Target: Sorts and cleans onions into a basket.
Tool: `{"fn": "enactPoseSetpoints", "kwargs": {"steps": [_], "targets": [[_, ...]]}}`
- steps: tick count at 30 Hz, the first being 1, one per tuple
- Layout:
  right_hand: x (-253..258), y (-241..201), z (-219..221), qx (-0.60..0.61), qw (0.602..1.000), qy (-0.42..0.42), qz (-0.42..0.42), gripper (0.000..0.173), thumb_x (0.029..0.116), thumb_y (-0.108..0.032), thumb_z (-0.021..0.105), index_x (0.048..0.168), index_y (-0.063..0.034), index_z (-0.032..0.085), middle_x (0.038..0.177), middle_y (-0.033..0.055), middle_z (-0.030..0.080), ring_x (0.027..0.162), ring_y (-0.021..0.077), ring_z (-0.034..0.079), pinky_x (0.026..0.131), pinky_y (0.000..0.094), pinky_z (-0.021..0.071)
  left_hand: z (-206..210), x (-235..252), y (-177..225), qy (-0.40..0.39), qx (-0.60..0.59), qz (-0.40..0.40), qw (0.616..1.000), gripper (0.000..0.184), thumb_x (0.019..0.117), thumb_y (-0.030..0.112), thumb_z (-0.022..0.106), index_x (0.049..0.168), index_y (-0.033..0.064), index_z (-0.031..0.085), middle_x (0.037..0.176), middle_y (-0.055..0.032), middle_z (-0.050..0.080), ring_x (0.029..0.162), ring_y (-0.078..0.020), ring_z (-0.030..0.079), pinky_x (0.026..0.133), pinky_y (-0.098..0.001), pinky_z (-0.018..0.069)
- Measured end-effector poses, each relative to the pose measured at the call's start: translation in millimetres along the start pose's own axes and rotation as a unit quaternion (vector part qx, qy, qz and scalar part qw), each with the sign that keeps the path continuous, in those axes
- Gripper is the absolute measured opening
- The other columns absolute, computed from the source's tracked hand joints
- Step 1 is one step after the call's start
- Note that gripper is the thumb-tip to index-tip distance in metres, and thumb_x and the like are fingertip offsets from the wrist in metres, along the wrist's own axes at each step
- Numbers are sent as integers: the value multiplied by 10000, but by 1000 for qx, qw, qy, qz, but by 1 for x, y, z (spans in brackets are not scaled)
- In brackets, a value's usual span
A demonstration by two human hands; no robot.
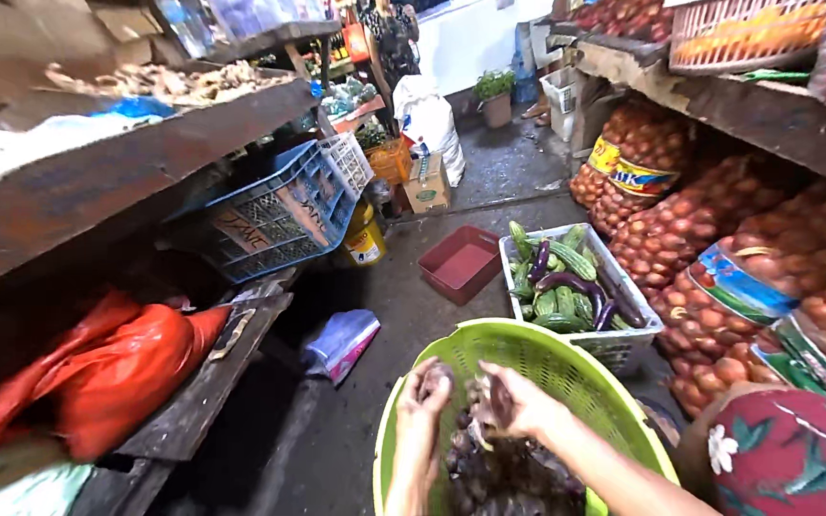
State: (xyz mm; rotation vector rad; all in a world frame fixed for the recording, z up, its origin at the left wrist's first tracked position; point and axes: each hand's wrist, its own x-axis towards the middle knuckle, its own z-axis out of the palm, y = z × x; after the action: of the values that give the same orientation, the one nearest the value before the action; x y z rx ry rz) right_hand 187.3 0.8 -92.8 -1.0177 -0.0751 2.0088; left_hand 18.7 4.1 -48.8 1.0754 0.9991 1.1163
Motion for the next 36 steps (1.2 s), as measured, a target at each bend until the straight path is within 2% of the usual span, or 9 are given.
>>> {"fn": "enactPoseSetpoints", "kwargs": {"steps": [3,7,12,16,18,27,29,33,36], "targets": [[-9,-10,5,6,999,4,-45,224,1064,-258,419,1157,-108,557,962,117,645,836,277,679,742,485,594,-2,0,9,72,-184,-102,975,237,970,12,427,1177,-2,540,951,-147,682,742,-214,696,599,-318,589],[-19,-11,3,-233,922,-117,-288,420,918,-38,572,1329,-39,486,1099,78,653,946,186,684,843,376,598,-2,-3,11,67,-163,-129,976,335,1070,132,371,832,58,595,624,-46,629,507,-116,621,448,-225,515],[-29,-16,0,-321,791,-227,-469,438,787,-132,795,1187,-88,620,1191,32,713,1073,134,683,920,321,579,-3,-4,13,8,61,-74,995,224,1057,148,496,1193,10,608,804,-41,662,536,-59,560,466,-204,472],[-31,-20,-3,-323,749,-312,-487,415,823,-234,821,1206,-157,683,1221,17,703,1136,117,656,972,301,554,-10,-13,11,-202,-74,-109,970,520,868,566,728,1130,117,716,803,20,725,560,-29,617,500,-189,521],[-32,-19,-3,-328,724,-318,-517,379,874,-266,792,1229,-159,717,1243,26,704,1182,129,642,1011,311,540,-4,-17,9,-240,-134,-116,954,443,794,525,812,1047,165,757,791,20,734,575,-30,636,524,-192,539],[-31,-4,10,-307,596,-106,-735,104,960,-133,695,1009,-148,786,975,-35,760,997,64,684,935,227,546,16,-24,-6,-127,-97,-25,987,583,735,370,891,1179,37,712,925,-36,750,663,-54,668,579,-218,568],[-31,0,12,-277,608,-60,-742,102,947,-118,705,997,-140,790,926,-42,748,907,31,676,856,199,559,25,-28,-13,-115,-83,13,990,550,791,293,845,1223,-6,680,979,-34,755,748,-50,694,671,-223,592],[-41,-10,15,-111,793,-24,-598,182,958,5,599,985,-57,768,803,-19,745,615,14,631,584,188,546,30,-30,-19,-165,11,120,979,536,828,147,776,1304,-54,630,1180,-66,725,1011,-82,702,903,-263,585],[-39,-31,4,-134,879,17,-457,188,1007,-5,536,1016,15,723,742,7,699,540,47,581,523,196,514,21,-22,-16,-163,-9,142,976,577,796,239,831,1288,-6,656,1122,-50,748,986,-99,714,881,-276,594]]}}
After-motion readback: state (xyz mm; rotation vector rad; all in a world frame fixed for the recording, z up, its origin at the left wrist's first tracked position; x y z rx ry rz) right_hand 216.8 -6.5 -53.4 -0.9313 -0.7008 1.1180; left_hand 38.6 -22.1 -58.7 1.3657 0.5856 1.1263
